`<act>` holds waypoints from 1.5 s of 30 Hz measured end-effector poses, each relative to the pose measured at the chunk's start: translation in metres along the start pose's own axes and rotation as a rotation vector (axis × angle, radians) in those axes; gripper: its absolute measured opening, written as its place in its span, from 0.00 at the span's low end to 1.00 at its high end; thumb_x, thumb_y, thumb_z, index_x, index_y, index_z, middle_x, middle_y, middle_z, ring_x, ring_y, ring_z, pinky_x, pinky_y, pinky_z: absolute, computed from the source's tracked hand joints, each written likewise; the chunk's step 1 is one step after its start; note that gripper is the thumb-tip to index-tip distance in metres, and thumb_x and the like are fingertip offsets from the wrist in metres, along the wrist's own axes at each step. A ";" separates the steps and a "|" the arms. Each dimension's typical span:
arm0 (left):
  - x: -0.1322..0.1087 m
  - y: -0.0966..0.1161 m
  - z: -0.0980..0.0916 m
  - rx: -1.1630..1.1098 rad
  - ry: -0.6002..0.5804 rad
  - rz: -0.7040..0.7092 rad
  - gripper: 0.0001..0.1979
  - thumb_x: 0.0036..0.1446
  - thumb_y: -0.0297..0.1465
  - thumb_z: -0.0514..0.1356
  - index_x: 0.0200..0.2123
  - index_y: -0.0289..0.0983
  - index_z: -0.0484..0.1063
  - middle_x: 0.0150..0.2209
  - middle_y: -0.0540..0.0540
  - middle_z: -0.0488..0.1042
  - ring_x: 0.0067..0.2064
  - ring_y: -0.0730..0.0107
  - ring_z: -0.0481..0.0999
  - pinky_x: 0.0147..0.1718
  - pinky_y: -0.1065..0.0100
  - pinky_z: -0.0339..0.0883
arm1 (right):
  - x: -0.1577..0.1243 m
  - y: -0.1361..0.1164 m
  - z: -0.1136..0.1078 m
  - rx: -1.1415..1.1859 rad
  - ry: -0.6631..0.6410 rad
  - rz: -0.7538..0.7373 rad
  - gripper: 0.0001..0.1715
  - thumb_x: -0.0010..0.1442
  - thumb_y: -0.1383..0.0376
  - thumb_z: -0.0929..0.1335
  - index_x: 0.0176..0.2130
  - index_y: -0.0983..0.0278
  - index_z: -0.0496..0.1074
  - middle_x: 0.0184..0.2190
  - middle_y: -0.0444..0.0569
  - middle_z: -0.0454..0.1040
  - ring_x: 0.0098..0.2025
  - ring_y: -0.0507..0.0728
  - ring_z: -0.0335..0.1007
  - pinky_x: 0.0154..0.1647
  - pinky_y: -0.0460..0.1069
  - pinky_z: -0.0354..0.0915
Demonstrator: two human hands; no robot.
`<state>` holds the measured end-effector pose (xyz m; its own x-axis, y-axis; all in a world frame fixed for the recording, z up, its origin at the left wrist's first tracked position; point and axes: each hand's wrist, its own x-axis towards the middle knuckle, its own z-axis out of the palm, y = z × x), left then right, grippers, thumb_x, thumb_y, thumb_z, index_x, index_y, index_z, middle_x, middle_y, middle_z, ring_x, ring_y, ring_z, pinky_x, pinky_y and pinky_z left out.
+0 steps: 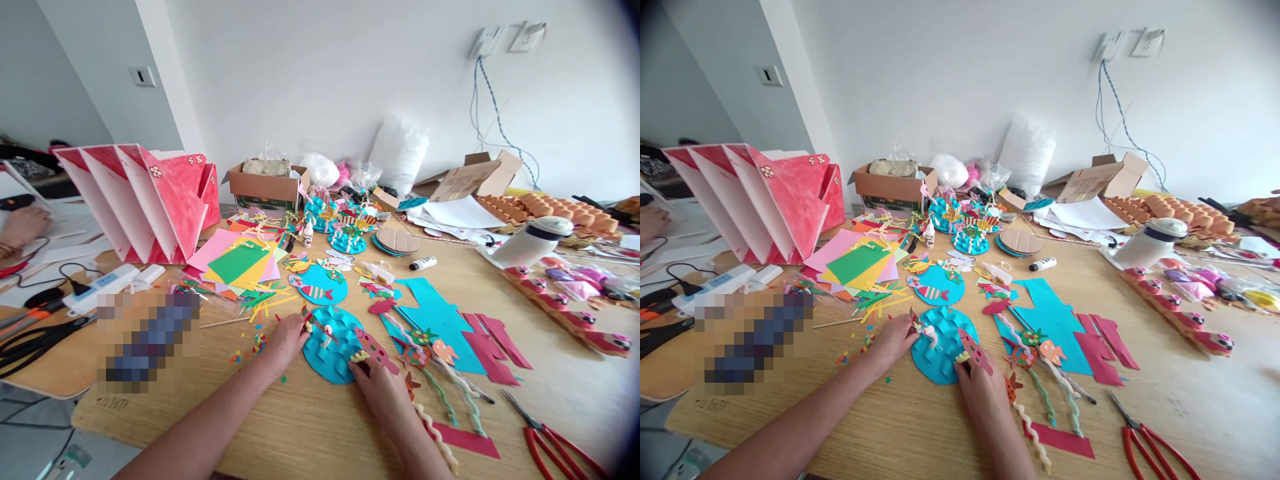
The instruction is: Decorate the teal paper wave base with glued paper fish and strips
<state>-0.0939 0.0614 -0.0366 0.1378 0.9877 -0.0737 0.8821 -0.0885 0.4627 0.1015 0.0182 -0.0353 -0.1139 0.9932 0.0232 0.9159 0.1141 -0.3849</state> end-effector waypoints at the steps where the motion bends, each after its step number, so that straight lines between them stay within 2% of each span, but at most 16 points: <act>1: 0.000 0.000 0.000 0.000 -0.001 0.001 0.04 0.52 0.27 0.55 0.33 0.35 0.68 0.34 0.45 0.71 0.38 0.65 0.71 0.36 0.69 0.60 | 0.000 0.000 0.000 -0.007 -0.003 0.003 0.14 0.55 0.63 0.60 0.27 0.64 0.72 0.33 0.51 0.75 0.37 0.57 0.69 0.32 0.46 0.61; 5: 0.000 0.000 0.002 -0.001 0.002 0.008 0.04 0.52 0.26 0.55 0.33 0.34 0.68 0.35 0.43 0.71 0.39 0.64 0.71 0.37 0.69 0.60 | 0.000 0.000 -0.001 -0.010 -0.026 0.006 0.14 0.55 0.64 0.60 0.27 0.65 0.72 0.33 0.52 0.75 0.37 0.57 0.70 0.32 0.46 0.61; 10: -0.001 0.000 0.002 -0.003 0.015 0.006 0.06 0.53 0.27 0.54 0.35 0.33 0.68 0.35 0.42 0.72 0.38 0.64 0.71 0.37 0.68 0.60 | 0.000 -0.001 -0.002 0.035 0.019 -0.014 0.14 0.54 0.65 0.60 0.29 0.64 0.74 0.29 0.50 0.75 0.35 0.57 0.70 0.32 0.47 0.61; 15: -0.001 -0.002 0.004 -0.003 0.024 0.012 0.06 0.53 0.26 0.54 0.35 0.33 0.68 0.36 0.42 0.72 0.39 0.64 0.71 0.37 0.69 0.60 | 0.000 -0.002 -0.003 0.038 0.012 -0.017 0.14 0.54 0.66 0.60 0.33 0.63 0.75 0.29 0.51 0.75 0.36 0.57 0.70 0.34 0.47 0.62; 21: 0.000 -0.002 0.005 -0.004 0.026 0.017 0.05 0.53 0.25 0.54 0.34 0.33 0.68 0.36 0.42 0.72 0.39 0.64 0.71 0.37 0.69 0.61 | 0.000 -0.004 -0.006 0.001 -0.055 0.047 0.14 0.54 0.65 0.61 0.32 0.64 0.74 0.31 0.51 0.75 0.38 0.57 0.70 0.34 0.46 0.62; 27: 0.000 -0.002 0.005 -0.015 0.026 0.037 0.06 0.52 0.25 0.55 0.35 0.33 0.68 0.37 0.43 0.72 0.40 0.65 0.71 0.38 0.69 0.61 | 0.000 -0.001 -0.003 -0.020 -0.035 0.031 0.14 0.55 0.65 0.60 0.31 0.64 0.74 0.28 0.50 0.75 0.37 0.57 0.70 0.33 0.46 0.61; 38: -0.001 -0.001 0.004 0.000 0.027 0.028 0.05 0.53 0.25 0.54 0.34 0.33 0.68 0.37 0.42 0.72 0.40 0.65 0.71 0.38 0.69 0.61 | 0.001 0.002 0.001 -0.023 -0.021 0.004 0.13 0.54 0.65 0.61 0.30 0.65 0.74 0.29 0.51 0.75 0.35 0.57 0.70 0.32 0.46 0.61; 45: -0.001 0.000 0.003 0.011 0.025 0.021 0.07 0.53 0.24 0.54 0.36 0.32 0.68 0.37 0.42 0.72 0.40 0.64 0.71 0.38 0.68 0.61 | 0.000 0.001 0.000 -0.020 0.006 -0.005 0.14 0.54 0.65 0.60 0.31 0.63 0.74 0.25 0.48 0.74 0.32 0.56 0.70 0.29 0.45 0.60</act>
<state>-0.0928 0.0595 -0.0395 0.1448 0.9886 -0.0420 0.8841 -0.1102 0.4542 0.1026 0.0187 -0.0355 -0.1161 0.9928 0.0304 0.9230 0.1191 -0.3659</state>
